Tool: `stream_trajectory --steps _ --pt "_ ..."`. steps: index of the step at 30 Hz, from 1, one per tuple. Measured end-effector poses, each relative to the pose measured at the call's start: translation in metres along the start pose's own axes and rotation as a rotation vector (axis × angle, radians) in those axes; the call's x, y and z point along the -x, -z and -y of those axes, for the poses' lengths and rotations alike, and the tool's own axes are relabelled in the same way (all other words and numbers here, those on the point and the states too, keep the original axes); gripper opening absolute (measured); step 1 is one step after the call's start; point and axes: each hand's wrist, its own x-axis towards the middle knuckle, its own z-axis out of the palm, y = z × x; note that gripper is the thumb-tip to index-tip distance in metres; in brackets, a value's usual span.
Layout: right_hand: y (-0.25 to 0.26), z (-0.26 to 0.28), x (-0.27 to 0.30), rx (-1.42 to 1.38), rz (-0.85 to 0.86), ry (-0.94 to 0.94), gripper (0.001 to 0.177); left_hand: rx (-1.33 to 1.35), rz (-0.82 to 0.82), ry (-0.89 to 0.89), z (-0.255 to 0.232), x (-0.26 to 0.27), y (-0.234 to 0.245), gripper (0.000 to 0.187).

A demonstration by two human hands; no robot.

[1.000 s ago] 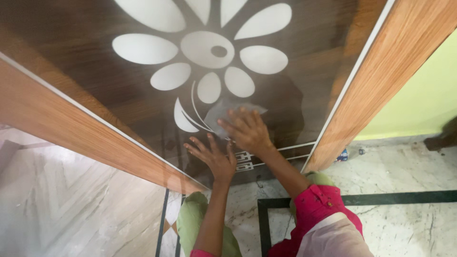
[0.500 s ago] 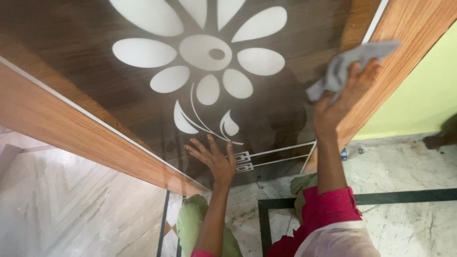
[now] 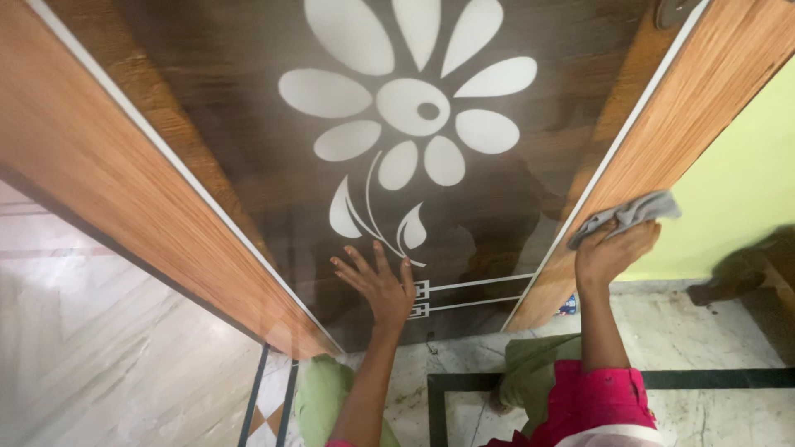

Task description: The person wipes the surface of a decorative wooden door with a cloth, focusing on the central white floral pattern and the side panels.

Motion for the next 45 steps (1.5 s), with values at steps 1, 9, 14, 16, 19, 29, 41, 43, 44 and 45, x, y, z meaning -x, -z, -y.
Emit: stream_trajectory --steps 1,9,14,16,19,29,41,43,44,45 --pt "0.0 -0.005 0.004 0.071 0.016 -0.04 0.048 0.002 0.006 0.004 0.0 0.001 0.001 0.084" --pt "-0.01 0.001 0.036 -0.067 0.064 0.088 0.037 0.011 0.025 0.022 0.002 0.001 0.001 0.084" --pt "-0.005 0.067 0.058 -0.157 0.286 -0.199 0.032 0.006 0.023 0.02 0.005 0.003 -0.001 0.084" --pt "-0.009 0.086 0.069 -0.245 0.309 -0.238 0.035 0.004 0.029 0.017 0.006 0.005 -0.002 0.084" --pt "-0.02 0.106 0.091 -0.216 0.232 -0.005 0.041 -0.002 0.037 0.014 0.007 0.005 -0.004 0.084" --pt "-0.043 0.178 0.158 -0.36 0.385 0.507 0.049 0.042 0.1 0.02 0.004 0.002 0.007 0.085" --pt "-0.023 0.18 0.139 -0.114 1.095 0.353 0.036 0.025 0.146 0.018 0.012 0.01 0.008 0.078" --pt "-0.025 0.17 0.138 -0.011 1.116 0.393 0.034 0.019 0.154 0.006 0.014 0.012 0.009 0.077" --pt "-0.026 0.165 0.137 0.024 1.131 0.377 0.033 0.01 0.162 -0.006 0.016 0.013 0.009 0.076" --pt "-0.026 0.161 0.136 0.058 1.147 0.36 0.032 0.001 0.169 -0.017 0.017 0.013 0.01 0.076"
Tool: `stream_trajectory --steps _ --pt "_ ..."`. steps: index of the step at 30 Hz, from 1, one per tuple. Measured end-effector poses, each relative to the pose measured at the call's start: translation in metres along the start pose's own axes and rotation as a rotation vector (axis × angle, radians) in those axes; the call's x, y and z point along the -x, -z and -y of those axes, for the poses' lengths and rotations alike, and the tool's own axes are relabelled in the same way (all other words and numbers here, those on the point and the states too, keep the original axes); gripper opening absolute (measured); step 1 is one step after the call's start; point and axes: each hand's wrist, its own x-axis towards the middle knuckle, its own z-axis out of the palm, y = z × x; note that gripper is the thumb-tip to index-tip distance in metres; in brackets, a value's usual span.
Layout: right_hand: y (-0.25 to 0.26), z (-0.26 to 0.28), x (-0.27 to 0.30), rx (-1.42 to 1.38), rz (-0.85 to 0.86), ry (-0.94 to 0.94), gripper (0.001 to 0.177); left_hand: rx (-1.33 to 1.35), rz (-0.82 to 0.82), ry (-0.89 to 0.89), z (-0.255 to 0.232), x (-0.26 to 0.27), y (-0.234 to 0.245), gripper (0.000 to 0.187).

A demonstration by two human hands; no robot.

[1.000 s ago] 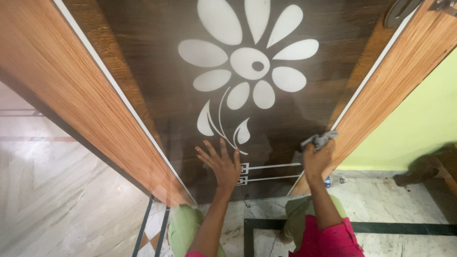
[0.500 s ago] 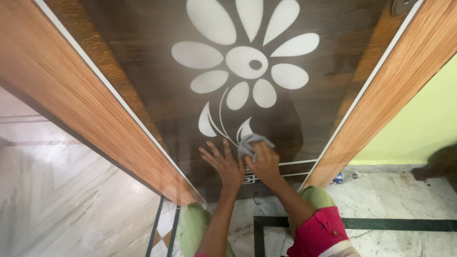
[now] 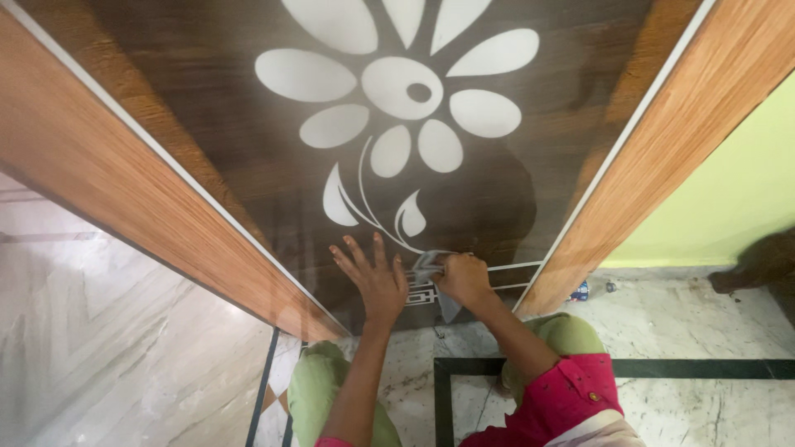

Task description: The person wipes the surface of a decorative wooden door with a cloth, focusing on the central white floral pattern and the side panels.

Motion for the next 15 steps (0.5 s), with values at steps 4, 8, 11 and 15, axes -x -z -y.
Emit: stream_trajectory --steps 4,8,11,15 --pt "0.008 -0.024 0.001 0.057 0.132 -0.111 0.034 -0.023 0.0 -0.041 0.004 0.002 0.001 0.076" --pt "0.02 -0.051 0.005 0.116 0.124 -0.189 0.036 -0.04 0.006 -0.064 0.006 0.003 0.003 0.077" --pt "0.026 -0.078 0.009 0.143 0.081 -0.234 0.04 -0.048 0.019 -0.05 0.005 0.004 0.004 0.077" --pt "0.039 -0.123 0.014 0.195 0.023 -0.281 0.041 -0.036 0.005 -0.053 0.004 0.003 0.005 0.077"
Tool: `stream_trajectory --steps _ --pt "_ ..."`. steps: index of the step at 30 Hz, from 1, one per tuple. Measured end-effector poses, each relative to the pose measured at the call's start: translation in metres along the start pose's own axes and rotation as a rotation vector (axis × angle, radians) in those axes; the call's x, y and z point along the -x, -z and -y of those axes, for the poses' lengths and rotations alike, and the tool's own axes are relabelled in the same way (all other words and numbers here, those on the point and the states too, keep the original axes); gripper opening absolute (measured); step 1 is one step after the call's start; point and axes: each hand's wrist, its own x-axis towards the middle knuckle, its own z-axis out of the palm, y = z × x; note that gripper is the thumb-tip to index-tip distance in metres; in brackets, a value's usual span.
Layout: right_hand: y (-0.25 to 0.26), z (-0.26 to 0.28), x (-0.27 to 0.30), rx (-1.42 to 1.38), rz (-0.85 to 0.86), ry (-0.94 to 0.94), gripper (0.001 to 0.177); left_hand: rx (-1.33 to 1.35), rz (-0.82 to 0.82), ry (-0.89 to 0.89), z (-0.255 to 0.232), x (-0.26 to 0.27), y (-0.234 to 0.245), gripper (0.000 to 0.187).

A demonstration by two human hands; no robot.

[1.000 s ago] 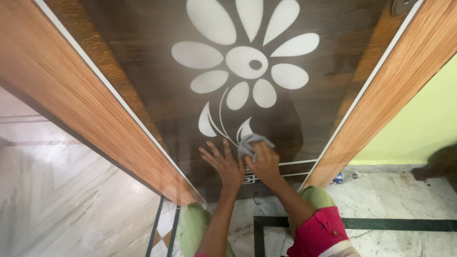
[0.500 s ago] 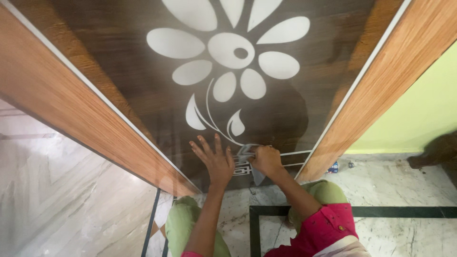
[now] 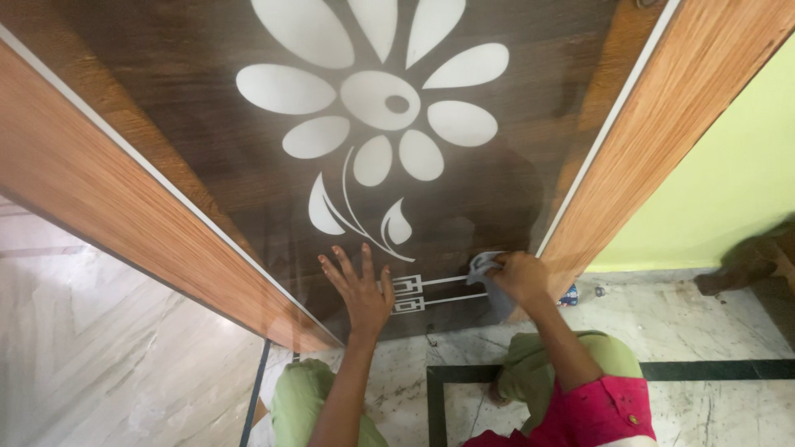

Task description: The person wipes the surface of a decorative wooden door with a cloth, focusing on the central white floral pattern and the side panels.

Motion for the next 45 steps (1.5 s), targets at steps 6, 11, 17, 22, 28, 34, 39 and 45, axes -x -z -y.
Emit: stream_trajectory --steps 6,11,17,22,28,34,39,45 --pt "0.051 -0.028 0.024 -0.322 -0.183 -0.206 0.031 0.002 0.008 0.016 0.0 0.002 -0.004 0.079" --pt "0.07 -0.025 0.037 -0.619 -0.457 -0.247 0.025 -0.006 0.001 0.018 -0.001 0.001 -0.005 0.079" --pt "0.06 -0.032 0.027 -0.762 -0.653 -0.295 0.018 0.011 0.01 0.017 -0.002 0.002 -0.001 0.079" --pt "0.044 -0.033 0.01 -0.727 -0.98 -0.177 0.012 -0.012 0.009 0.003 0.0 0.0 -0.001 0.079" --pt "0.028 0.012 0.006 -0.559 -1.185 0.147 0.027 -0.004 -0.013 0.005 -0.002 -0.001 0.0 0.08" --pt "0.022 0.089 0.026 -0.516 -1.015 0.243 0.061 -0.003 -0.006 -0.001 -0.002 -0.002 0.002 0.079" --pt "0.013 0.134 0.035 -0.351 -0.964 0.454 0.066 0.019 0.003 0.016 -0.005 -0.002 0.005 0.077" --pt "-0.003 0.168 0.026 -0.253 -0.946 0.687 0.058 -0.013 0.008 0.024 -0.004 -0.002 0.003 0.077"
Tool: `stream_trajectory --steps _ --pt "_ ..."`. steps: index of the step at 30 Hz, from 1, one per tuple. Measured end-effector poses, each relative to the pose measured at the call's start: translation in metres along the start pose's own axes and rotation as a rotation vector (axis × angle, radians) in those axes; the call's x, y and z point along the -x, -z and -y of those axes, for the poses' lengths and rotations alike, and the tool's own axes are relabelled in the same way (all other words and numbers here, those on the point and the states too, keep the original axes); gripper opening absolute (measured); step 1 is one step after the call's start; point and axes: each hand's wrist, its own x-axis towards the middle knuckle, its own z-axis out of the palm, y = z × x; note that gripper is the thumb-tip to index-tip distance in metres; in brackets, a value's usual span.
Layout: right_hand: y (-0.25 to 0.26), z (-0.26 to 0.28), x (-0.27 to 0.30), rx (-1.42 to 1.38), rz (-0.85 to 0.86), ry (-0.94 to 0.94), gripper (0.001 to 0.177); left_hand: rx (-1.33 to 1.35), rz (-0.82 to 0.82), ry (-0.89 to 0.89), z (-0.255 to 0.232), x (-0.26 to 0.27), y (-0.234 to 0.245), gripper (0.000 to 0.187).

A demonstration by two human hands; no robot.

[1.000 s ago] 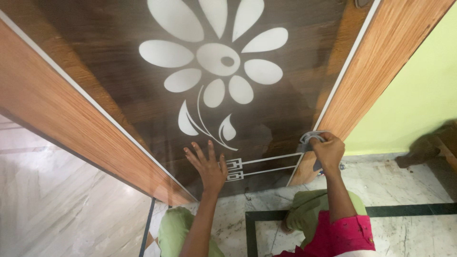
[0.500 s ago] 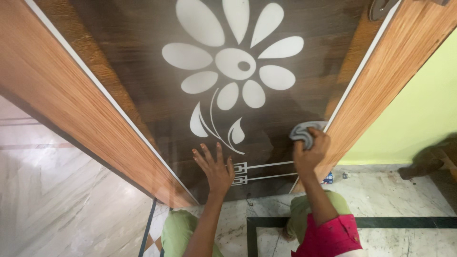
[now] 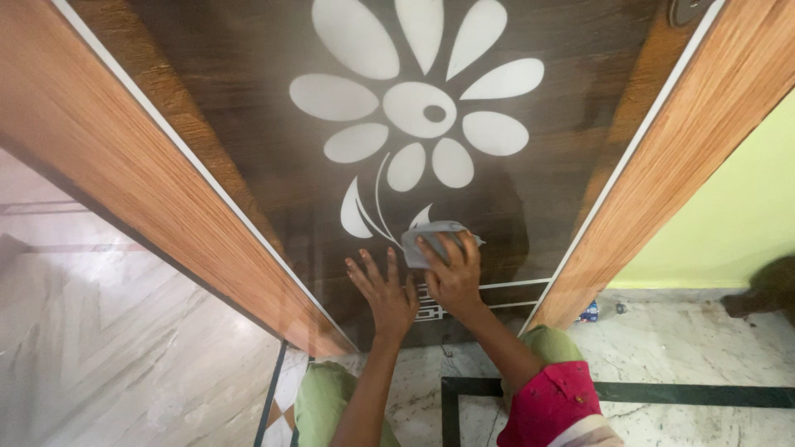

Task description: The person wipes the surface of a decorative wooden door with a cloth, focusing on the central white floral pattern and the side panels.

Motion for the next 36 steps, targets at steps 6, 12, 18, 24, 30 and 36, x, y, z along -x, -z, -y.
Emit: stream_trajectory --steps 6,12,18,24,30,36 --pt "-0.015 -0.016 -0.017 -0.033 0.004 0.08 0.051 0.021 0.031 0.018 -0.003 0.001 0.0 0.08" --pt "-0.005 -0.058 -0.029 0.061 -0.112 -0.031 0.051 0.03 0.028 0.033 -0.005 0.0 -0.003 0.079" --pt "0.03 -0.114 -0.03 0.187 -0.235 -0.221 0.064 0.024 0.012 0.018 -0.004 0.0 -0.004 0.079" --pt "0.071 -0.162 -0.017 0.27 -0.273 -0.485 0.059 0.022 0.011 0.011 -0.003 0.0 -0.001 0.079" --pt "0.108 -0.196 0.013 0.251 -0.343 -0.709 0.057 0.022 -0.005 0.014 -0.007 0.0 0.003 0.079" --pt "0.121 -0.199 0.035 0.439 -0.281 -0.771 0.054 0.026 -0.013 0.016 -0.008 -0.001 0.0 0.078"
